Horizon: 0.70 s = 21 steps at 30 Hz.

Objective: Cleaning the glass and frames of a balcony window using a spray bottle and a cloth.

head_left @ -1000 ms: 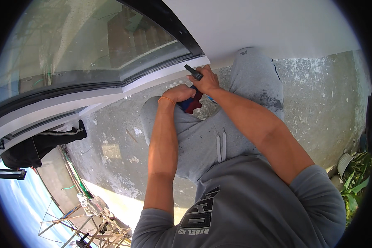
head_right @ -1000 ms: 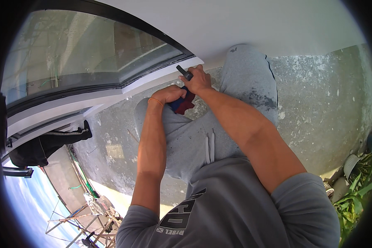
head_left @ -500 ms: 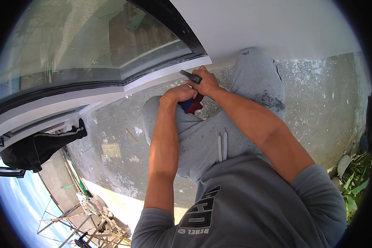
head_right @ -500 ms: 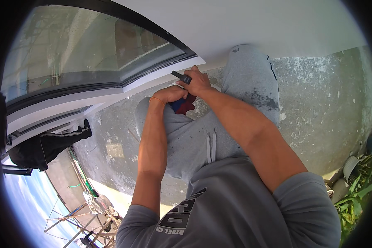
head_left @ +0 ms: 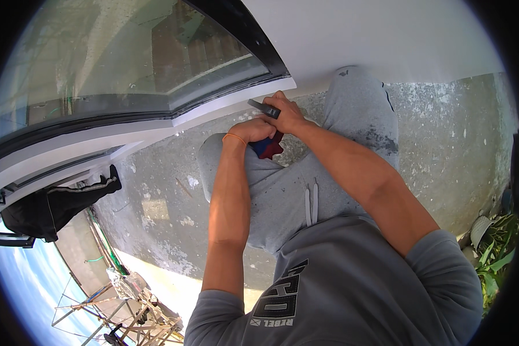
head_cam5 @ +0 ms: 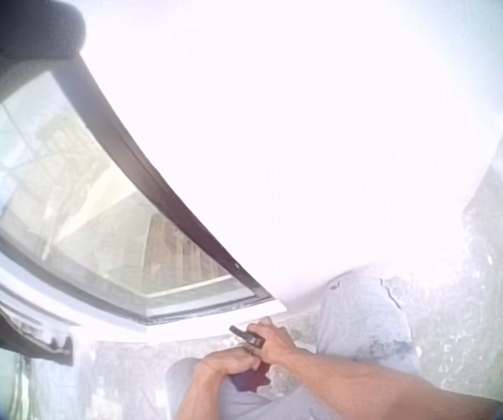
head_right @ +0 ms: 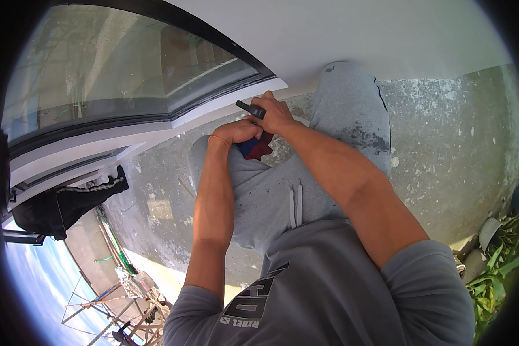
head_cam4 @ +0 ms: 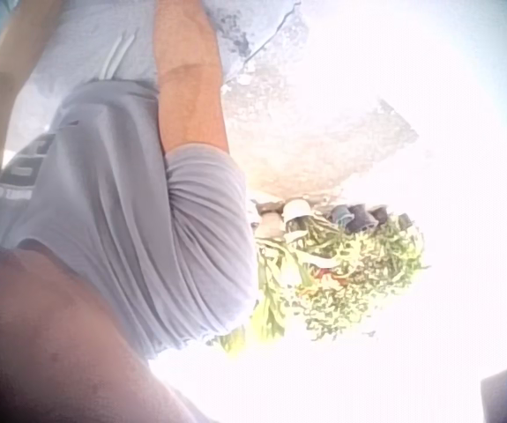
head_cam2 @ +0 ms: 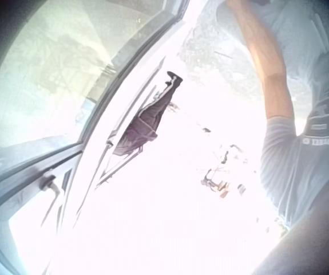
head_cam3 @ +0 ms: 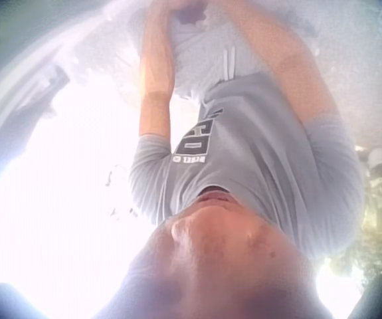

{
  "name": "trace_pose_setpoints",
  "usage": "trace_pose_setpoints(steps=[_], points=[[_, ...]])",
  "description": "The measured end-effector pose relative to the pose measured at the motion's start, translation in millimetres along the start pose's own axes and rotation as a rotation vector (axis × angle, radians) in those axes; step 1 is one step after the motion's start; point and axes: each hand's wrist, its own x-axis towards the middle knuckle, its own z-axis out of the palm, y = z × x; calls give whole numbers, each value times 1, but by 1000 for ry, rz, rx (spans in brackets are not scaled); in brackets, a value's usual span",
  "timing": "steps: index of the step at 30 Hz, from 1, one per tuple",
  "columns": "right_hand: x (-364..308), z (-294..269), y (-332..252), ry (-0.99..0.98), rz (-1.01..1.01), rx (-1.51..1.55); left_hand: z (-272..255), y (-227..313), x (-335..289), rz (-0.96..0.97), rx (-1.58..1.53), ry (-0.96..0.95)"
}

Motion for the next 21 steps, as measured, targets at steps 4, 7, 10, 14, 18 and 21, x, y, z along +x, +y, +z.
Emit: trace_pose_setpoints(steps=[4, 7, 10, 14, 18, 21], points=[[1, -1, -3, -8, -61, -32, -1, 4, -8, -15, 45, 5], [0, 0, -4, -17, -83, -51, 0, 1, -8, -24, 31, -4], [-2, 1, -4, 151, -222, 42, 2, -1, -7, 21, 13, 52], [-1, -2, -8, 52, -170, -41, 2, 0, -7, -81, -32, 38], [-2, 2, -2, 102, -224, 13, 2, 2, -7, -61, -46, 30], [-2, 0, -1, 91, -240, -43, -1, 3, -6, -117, -7, -84]])
